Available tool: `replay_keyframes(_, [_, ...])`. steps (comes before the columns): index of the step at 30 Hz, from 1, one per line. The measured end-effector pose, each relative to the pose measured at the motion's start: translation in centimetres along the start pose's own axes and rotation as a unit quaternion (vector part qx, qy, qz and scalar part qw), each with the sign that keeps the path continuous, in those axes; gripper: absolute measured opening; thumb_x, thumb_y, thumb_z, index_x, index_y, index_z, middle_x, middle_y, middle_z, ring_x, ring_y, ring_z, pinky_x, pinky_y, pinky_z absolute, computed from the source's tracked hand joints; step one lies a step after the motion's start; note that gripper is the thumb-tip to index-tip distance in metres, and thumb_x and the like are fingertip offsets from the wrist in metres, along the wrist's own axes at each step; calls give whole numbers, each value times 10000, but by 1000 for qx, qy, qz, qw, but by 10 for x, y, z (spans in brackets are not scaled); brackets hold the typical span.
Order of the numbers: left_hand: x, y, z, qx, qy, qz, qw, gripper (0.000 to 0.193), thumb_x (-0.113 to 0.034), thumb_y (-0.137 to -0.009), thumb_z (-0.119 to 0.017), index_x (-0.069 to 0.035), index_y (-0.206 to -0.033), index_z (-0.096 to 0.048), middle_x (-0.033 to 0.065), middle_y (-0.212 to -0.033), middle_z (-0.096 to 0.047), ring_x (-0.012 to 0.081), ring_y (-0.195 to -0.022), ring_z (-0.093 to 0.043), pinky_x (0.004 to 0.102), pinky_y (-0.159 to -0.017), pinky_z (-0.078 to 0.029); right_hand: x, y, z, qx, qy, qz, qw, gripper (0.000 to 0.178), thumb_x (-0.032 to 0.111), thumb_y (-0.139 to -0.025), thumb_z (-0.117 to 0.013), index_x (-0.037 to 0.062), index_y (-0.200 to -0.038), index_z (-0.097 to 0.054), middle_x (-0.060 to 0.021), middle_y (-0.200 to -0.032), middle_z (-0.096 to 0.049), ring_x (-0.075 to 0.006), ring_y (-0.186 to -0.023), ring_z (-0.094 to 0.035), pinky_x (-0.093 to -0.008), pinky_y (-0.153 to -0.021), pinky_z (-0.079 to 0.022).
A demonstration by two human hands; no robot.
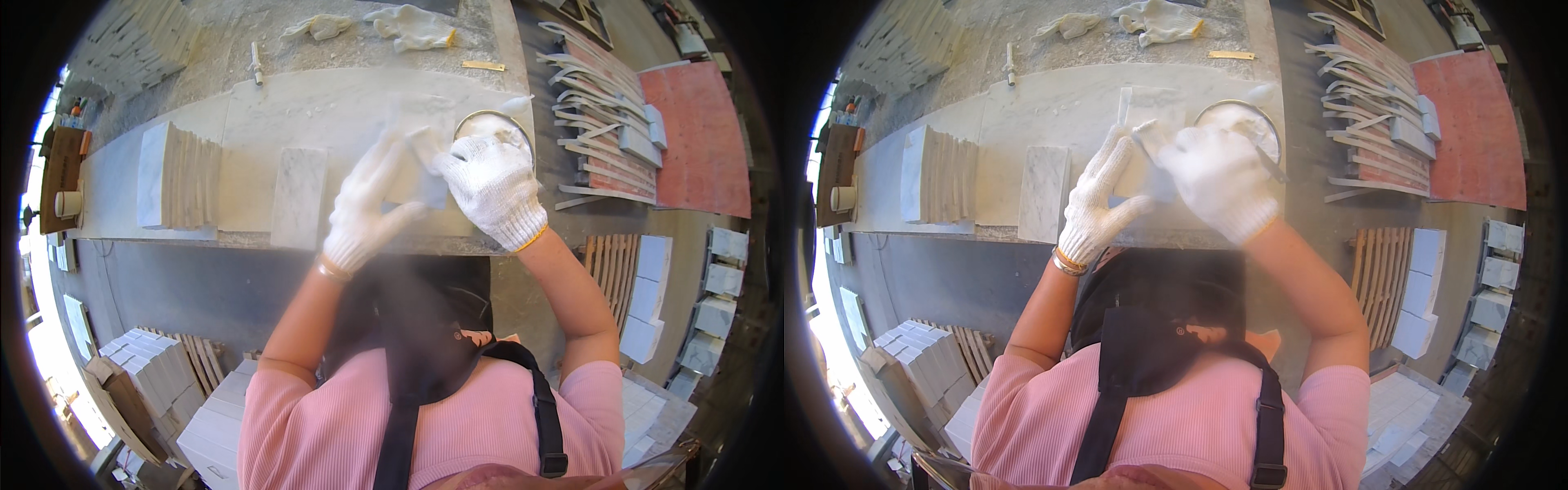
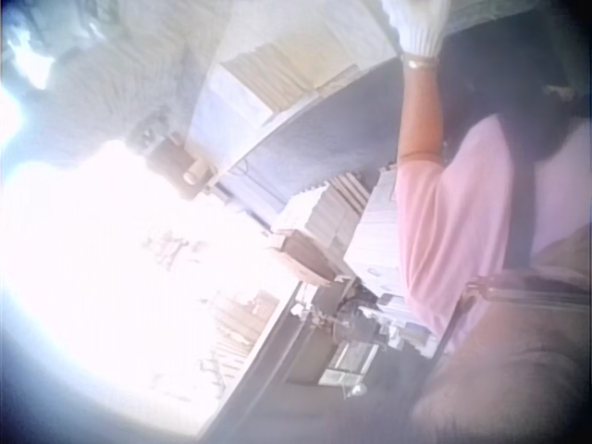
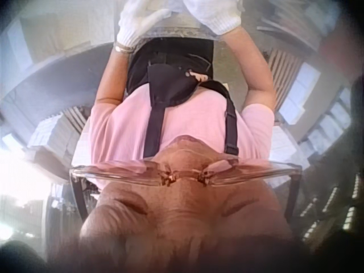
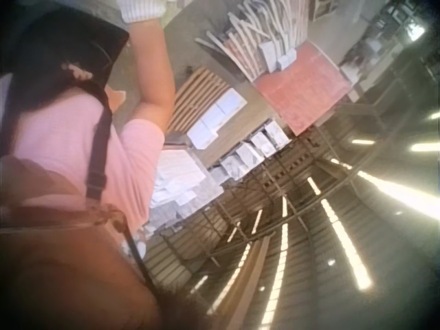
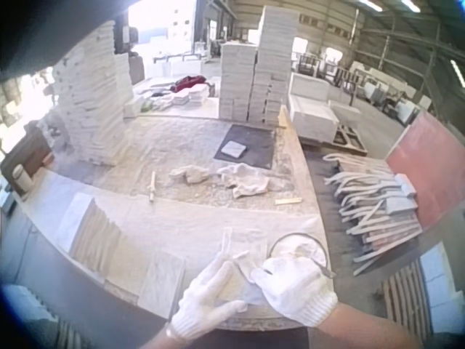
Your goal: The person applies white adhesive to the edges of rectangular tiles using a small metal spatula, then wipes the edges with a green sponge. The person repeats this process on multiple tiles, stacking them after each application.
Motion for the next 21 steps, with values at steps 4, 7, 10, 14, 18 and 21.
replay_keyframes(4, [2,-1,0,-11,-5,2,1000,852,-353,-757,-907,-39,-1478,-580,245,-1564,-515,420,-1432,-509,480,-1167,-437,14,14,5,18,5,42,999,157,106,-796,-694,139,-946,-729,-48,-854,-622,-271,-832,-652,-420,-720,-533])
replay_keyframes(7, [1,1,-1,-4,-1,8,1000,880,-298,-747,-918,-3,-1495,-559,216,-1616,-473,385,-1449,-510,442,-1165,-445,10,12,2,18,9,42,999,198,97,-793,-687,138,-980,-736,-45,-863,-631,-269,-832,-653,-417,-728,-535])
replay_keyframes(10, [-1,0,1,-6,20,0,1000,869,-291,-752,-912,-2,-1493,-563,217,-1612,-478,382,-1446,-513,444,-1168,-441,-3,2,-4,23,5,23,999,227,92,-799,-677,140,-1012,-739,-41,-863,-634,-264,-824,-651,-412,-732,-538])
replay_keyframes(14, [0,-1,2,-9,13,14,1000,845,-304,-758,-898,-27,-1485,-570,230,-1573,-513,405,-1433,-515,461,-1170,-439,5,7,0,34,-30,48,998,214,96,-813,-663,145,-1005,-742,-38,-859,-639,-258,-819,-653,-408,-740,-542])
replay_keyframes(18, [0,1,1,7,17,20,1000,855,-298,-776,-887,-3,-1505,-551,210,-1622,-469,377,-1459,-498,435,-1182,-425,3,12,0,38,-18,16,999,190,105,-810,-669,151,-977,-749,-31,-879,-661,-244,-842,-672,-403,-747,-552])
replay_keyframes(21, [-1,0,2,19,19,23,999,865,-317,-784,-882,-8,-1515,-539,208,-1633,-454,373,-1472,-483,436,-1190,-417,-24,-5,-9,8,-28,-5,1000,175,107,-841,-704,168,-987,-779,-25,-919,-693,-257,-848,-684,-385,-754,-565])
Point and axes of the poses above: each hand's wrist, its own y-axis away from the middle knuckle, its own z-axis out of the back of the hand, x = y × z, the point moved 7 cm from there along -y, towards the middle knuckle
